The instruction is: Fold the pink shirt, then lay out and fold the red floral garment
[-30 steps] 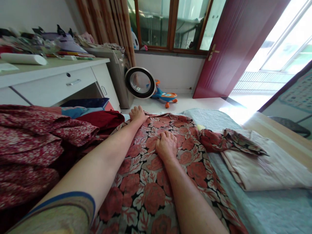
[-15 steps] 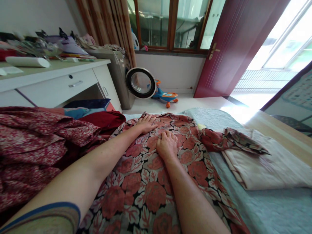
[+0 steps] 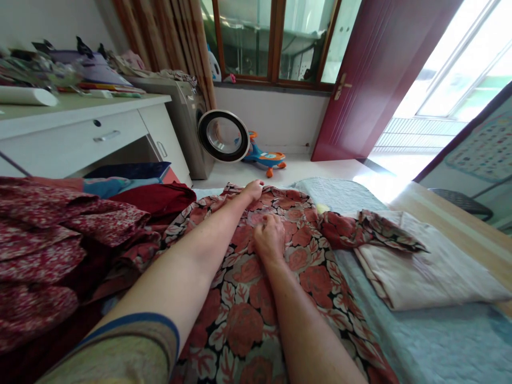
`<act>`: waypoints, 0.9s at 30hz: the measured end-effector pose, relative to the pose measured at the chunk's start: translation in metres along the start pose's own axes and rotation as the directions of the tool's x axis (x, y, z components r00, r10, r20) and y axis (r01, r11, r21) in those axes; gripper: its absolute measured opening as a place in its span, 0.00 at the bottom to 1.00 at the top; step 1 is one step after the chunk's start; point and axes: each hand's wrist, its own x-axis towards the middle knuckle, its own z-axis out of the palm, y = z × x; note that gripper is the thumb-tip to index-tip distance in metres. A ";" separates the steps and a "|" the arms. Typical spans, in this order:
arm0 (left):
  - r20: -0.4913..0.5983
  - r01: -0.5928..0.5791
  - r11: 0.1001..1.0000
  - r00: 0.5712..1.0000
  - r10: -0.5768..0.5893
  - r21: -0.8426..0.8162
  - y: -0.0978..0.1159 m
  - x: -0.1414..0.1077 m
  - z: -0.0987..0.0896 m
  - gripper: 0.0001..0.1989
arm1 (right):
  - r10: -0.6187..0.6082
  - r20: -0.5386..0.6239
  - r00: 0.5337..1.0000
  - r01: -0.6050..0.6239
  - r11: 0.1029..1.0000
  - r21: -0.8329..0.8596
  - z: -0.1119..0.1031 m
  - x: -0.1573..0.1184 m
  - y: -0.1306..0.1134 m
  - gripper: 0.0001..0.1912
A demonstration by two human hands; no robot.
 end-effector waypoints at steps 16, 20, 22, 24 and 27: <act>0.098 -0.137 0.976 0.988 0.122 0.169 0.015 -0.016 -0.021 0.32 | 0.162 -0.186 0.969 -0.106 0.954 0.281 -0.009 0.010 0.004 0.17; 0.165 -0.241 0.929 0.966 0.200 0.283 0.016 -0.019 -0.023 0.20 | 0.137 -0.185 0.973 -0.086 0.962 0.258 -0.009 0.010 0.003 0.16; 0.127 -0.255 0.927 0.965 0.228 0.274 0.016 -0.020 -0.021 0.14 | 0.135 -0.181 0.974 -0.087 0.965 0.249 -0.009 0.010 0.003 0.15; 0.104 -0.292 0.934 0.956 0.275 0.208 0.017 -0.021 -0.019 0.10 | 0.137 -0.182 0.974 -0.089 0.965 0.248 -0.009 0.009 0.003 0.14; 0.130 -0.338 0.936 0.937 0.325 0.098 0.017 -0.026 -0.014 0.10 | 0.139 -0.184 0.973 -0.091 0.964 0.249 -0.008 0.009 0.003 0.14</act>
